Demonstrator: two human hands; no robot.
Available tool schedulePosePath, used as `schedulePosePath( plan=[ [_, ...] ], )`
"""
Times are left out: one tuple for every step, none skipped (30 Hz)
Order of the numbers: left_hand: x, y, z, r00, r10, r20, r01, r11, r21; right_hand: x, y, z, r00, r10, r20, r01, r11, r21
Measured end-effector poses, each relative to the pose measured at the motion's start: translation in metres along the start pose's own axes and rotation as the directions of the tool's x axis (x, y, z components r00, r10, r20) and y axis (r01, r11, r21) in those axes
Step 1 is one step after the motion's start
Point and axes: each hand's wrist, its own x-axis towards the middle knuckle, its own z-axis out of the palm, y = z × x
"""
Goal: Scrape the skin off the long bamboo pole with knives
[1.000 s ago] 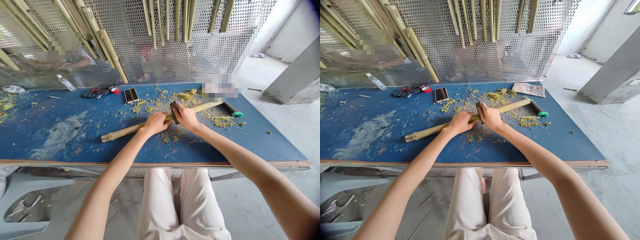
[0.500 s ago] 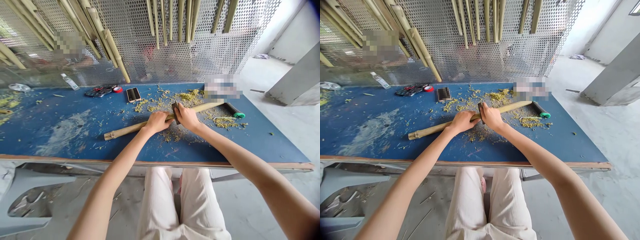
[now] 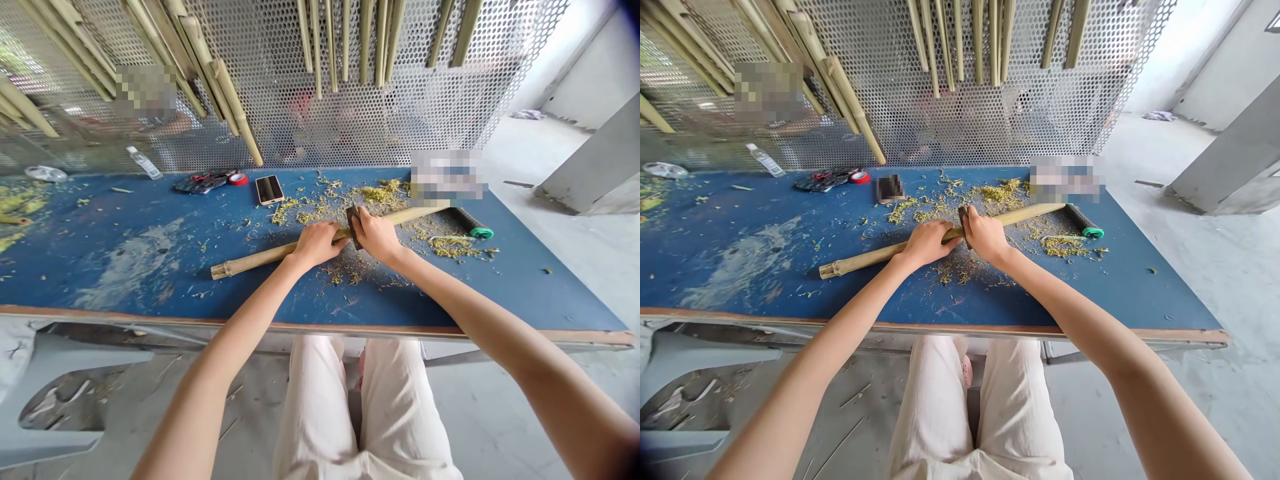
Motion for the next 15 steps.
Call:
schedulePosePath(
  plan=[
    [0.0003, -0.0002, 0.0006, 1.000, -0.001, 0.002, 0.001, 1.000, -0.001, 0.0003, 0.0004, 0.0000, 1.000, 0.001, 0.007, -0.001, 1.000, -0.005],
    [0.0007, -0.0006, 0.0013, 1.000, 0.002, 0.005, -0.002, 1.000, 0.001, 0.0005, 0.0008, 0.0000, 1.000, 0.004, 0.013, -0.004, 1.000, -0.008],
    [0.0011, -0.0011, 0.0020, 1.000, 0.010, 0.009, -0.010, 1.000, 0.003, 0.0007, 0.0011, 0.0000, 1.000, 0.006, 0.017, -0.006, 1.000, -0.008],
    [0.0013, -0.0017, 0.0027, 1.000, 0.017, 0.011, -0.017, 1.000, 0.005, 0.0008, 0.0013, 0.0001, 1.000, 0.008, 0.019, -0.008, 1.000, -0.007],
    [0.0015, -0.0021, 0.0032, 1.000, 0.022, 0.011, -0.022, 1.000, 0.005, 0.0009, 0.0014, 0.0001, 1.000, 0.009, 0.019, -0.009, 1.000, -0.006],
    [0.0015, -0.0024, 0.0036, 1.000, 0.026, 0.008, -0.026, 1.000, 0.003, 0.0010, 0.0014, 0.0001, 1.000, 0.008, 0.019, -0.008, 1.000, -0.004],
    [0.0013, -0.0024, 0.0038, 1.000, 0.030, 0.000, -0.030, 1.000, -0.001, 0.0011, 0.0013, 0.0001, 1.000, 0.007, 0.017, -0.007, 1.000, -0.003],
    [0.0009, -0.0020, 0.0038, 0.999, 0.038, -0.009, -0.038, 0.999, -0.007, 0.0014, 0.0011, 0.0000, 1.000, 0.007, 0.014, -0.007, 1.000, 0.000],
    [0.0003, -0.0013, 0.0036, 0.998, 0.051, -0.020, -0.052, 0.999, -0.012, 0.0017, 0.0009, -0.0003, 1.000, 0.010, 0.008, -0.010, 1.000, 0.004],
    [-0.0004, -0.0002, 0.0033, 0.997, 0.067, -0.030, -0.067, 0.998, -0.013, 0.0022, 0.0007, -0.0006, 1.000, 0.015, 0.000, -0.015, 1.000, 0.010],
    [-0.0011, 0.0010, 0.0029, 0.996, 0.081, -0.038, -0.082, 0.997, -0.012, 0.0027, 0.0006, -0.0011, 1.000, 0.020, -0.009, -0.020, 1.000, 0.015],
    [-0.0018, 0.0022, 0.0025, 0.995, 0.090, -0.044, -0.090, 0.996, -0.012, 0.0032, 0.0005, -0.0017, 1.000, 0.023, -0.018, -0.023, 1.000, 0.019],
    [-0.0023, 0.0033, 0.0023, 0.995, 0.090, -0.048, -0.091, 0.996, -0.014, 0.0036, 0.0005, -0.0022, 0.999, 0.025, -0.026, -0.025, 0.999, 0.020],
    [-0.0026, 0.0041, 0.0023, 0.995, 0.083, -0.051, -0.084, 0.996, -0.018, 0.0038, 0.0005, -0.0026, 0.999, 0.025, -0.031, -0.024, 1.000, 0.019],
    [-0.0027, 0.0045, 0.0025, 0.996, 0.071, -0.054, -0.072, 0.997, -0.024, 0.0037, 0.0006, -0.0028, 0.999, 0.023, -0.032, -0.023, 1.000, 0.017]
  ],
)
